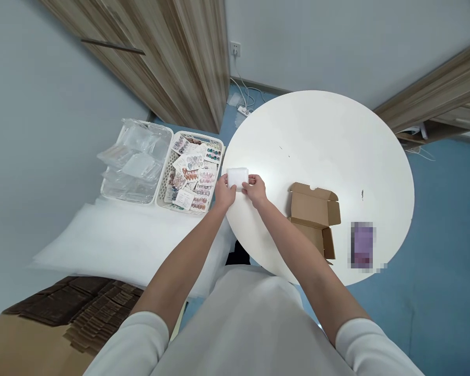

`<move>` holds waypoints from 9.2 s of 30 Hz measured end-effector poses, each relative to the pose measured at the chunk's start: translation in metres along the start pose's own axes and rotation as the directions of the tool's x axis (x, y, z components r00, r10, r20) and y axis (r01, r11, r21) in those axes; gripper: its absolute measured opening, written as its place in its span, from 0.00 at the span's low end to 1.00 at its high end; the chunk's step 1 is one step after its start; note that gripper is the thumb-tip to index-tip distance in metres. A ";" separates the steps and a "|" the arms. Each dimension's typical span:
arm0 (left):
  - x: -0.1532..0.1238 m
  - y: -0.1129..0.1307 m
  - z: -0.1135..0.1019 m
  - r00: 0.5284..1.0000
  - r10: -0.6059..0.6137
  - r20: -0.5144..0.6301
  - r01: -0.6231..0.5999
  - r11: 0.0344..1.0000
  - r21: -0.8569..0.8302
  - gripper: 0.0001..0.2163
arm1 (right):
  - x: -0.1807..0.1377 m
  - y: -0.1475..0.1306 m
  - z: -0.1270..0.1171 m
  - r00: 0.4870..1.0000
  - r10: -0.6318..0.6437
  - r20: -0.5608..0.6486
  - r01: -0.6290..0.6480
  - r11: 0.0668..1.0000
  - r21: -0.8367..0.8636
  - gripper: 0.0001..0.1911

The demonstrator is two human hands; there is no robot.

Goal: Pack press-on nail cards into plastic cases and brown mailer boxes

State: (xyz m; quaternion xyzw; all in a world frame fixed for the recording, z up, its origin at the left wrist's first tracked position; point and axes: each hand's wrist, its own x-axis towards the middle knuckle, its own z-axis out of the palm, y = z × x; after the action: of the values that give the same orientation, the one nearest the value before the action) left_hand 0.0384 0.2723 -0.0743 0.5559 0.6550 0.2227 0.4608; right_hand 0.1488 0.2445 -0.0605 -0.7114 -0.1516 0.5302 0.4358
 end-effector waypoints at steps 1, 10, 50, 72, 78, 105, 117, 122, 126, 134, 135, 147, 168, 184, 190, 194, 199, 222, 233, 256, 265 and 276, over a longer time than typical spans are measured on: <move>-0.001 -0.001 0.001 1.000 -0.021 0.002 0.022 0.998 -0.063 0.23 | -0.001 0.000 -0.003 1.000 -0.005 0.010 0.005 1.000 0.020 0.15; -0.059 0.031 0.021 0.995 -0.011 0.100 0.059 0.867 -0.496 0.15 | -0.057 -0.015 -0.076 0.993 -0.075 0.092 0.055 0.977 0.205 0.15; -0.225 0.026 0.125 0.646 0.342 0.682 -0.746 0.474 0.468 0.16 | -0.136 0.104 -0.238 0.972 -0.234 -0.017 0.130 0.598 -0.791 0.14; -0.249 0.011 0.117 0.770 0.288 0.570 -0.637 0.408 0.655 0.37 | -0.126 0.090 -0.327 0.963 -0.262 -0.070 0.238 0.940 -0.244 0.18; -0.255 0.011 0.125 0.853 0.172 0.493 -0.504 0.522 0.689 0.42 | -0.097 0.064 -0.336 0.995 -0.096 0.040 0.097 0.995 -0.036 0.21; -0.238 0.012 0.112 0.806 0.155 0.572 -0.496 0.704 0.508 0.29 | -0.143 0.082 -0.281 0.948 -0.308 -0.080 0.273 0.917 -0.289 0.14; -0.185 0.018 0.080 0.870 0.220 0.442 -0.245 0.970 -0.001 0.23 | -0.145 0.089 -0.274 0.950 -0.280 -0.141 0.217 0.911 -0.350 0.18; -0.190 0.028 0.079 0.810 0.296 0.506 -0.381 0.922 0.070 0.20 | -0.153 0.083 -0.274 0.947 -0.304 -0.103 0.249 0.898 -0.362 0.16; -0.194 0.023 0.070 0.780 0.307 0.546 -0.425 0.900 0.100 0.29 | -0.157 0.092 -0.282 0.943 -0.333 0.002 0.312 0.882 -0.354 0.24; -0.188 0.020 0.054 0.702 0.086 0.707 -0.112 0.994 -0.010 0.21 | -0.176 0.112 -0.307 0.936 -0.305 0.174 0.333 0.928 -0.167 0.36; -0.190 0.020 0.052 0.701 0.063 0.710 -0.086 0.996 -0.003 0.20 | -0.181 0.111 -0.310 0.938 -0.293 0.186 0.320 0.938 -0.133 0.36; -0.235 0.015 0.064 0.724 -0.120 0.679 0.123 0.991 0.044 0.30 | -0.211 0.109 -0.286 0.952 -0.303 -0.051 0.278 0.919 -0.281 0.27; -0.217 0.001 0.090 0.812 0.395 0.429 -0.501 0.849 0.167 0.38 | -0.160 0.123 -0.282 0.915 -0.403 0.023 0.350 0.762 -0.545 0.28; -0.195 0.000 0.093 0.685 0.517 0.513 -0.666 0.730 0.154 0.33 | -0.144 0.114 -0.291 0.836 -0.442 0.326 0.543 0.573 -0.614 0.38; -0.202 0.013 0.083 0.728 0.490 0.479 -0.620 0.769 0.156 0.28 | -0.151 0.097 -0.298 0.860 -0.438 0.261 0.501 0.635 -0.588 0.30; -0.203 0.031 0.081 0.764 0.443 0.470 -0.579 0.792 0.194 0.24 | -0.153 0.074 -0.303 0.932 -0.279 0.229 0.361 0.716 -0.598 0.26; -0.188 0.055 0.089 0.818 0.350 0.457 -0.510 0.810 0.291 0.17 | -0.142 0.047 -0.301 0.979 -0.179 0.095 0.199 0.751 -0.629 0.22; -0.167 0.088 0.088 0.835 0.335 0.436 -0.523 0.731 0.438 0.10 | -0.133 -0.002 -0.277 0.974 -0.203 0.103 0.183 0.429 -0.885 0.12; -0.168 0.079 0.073 0.721 0.379 0.580 -0.641 0.684 0.349 0.11 | -0.133 0.011 -0.302 0.928 -0.133 0.349 0.365 0.524 -0.770 0.25; -0.175 0.078 0.061 0.777 0.184 0.602 -0.545 0.675 0.497 0.11 | -0.148 0.035 -0.287 0.935 -0.145 0.322 0.346 0.564 -0.749 0.23; -0.166 0.081 0.070 0.791 0.319 0.521 -0.587 0.637 0.501 0.13 | -0.137 0.024 -0.294 0.936 -0.166 0.311 0.343 0.632 -0.695 0.22; -0.170 0.072 0.059 0.738 0.336 0.585 -0.603 0.717 0.350 0.18 | -0.139 0.031 -0.286 0.952 -0.212 0.221 0.305 0.631 -0.713 0.23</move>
State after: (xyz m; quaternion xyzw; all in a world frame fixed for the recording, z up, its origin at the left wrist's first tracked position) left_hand 0.1188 0.1215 0.0162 0.8478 0.3840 0.0055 0.3656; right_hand 0.3396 0.0011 0.0186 -0.7650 -0.4785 0.3952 0.1721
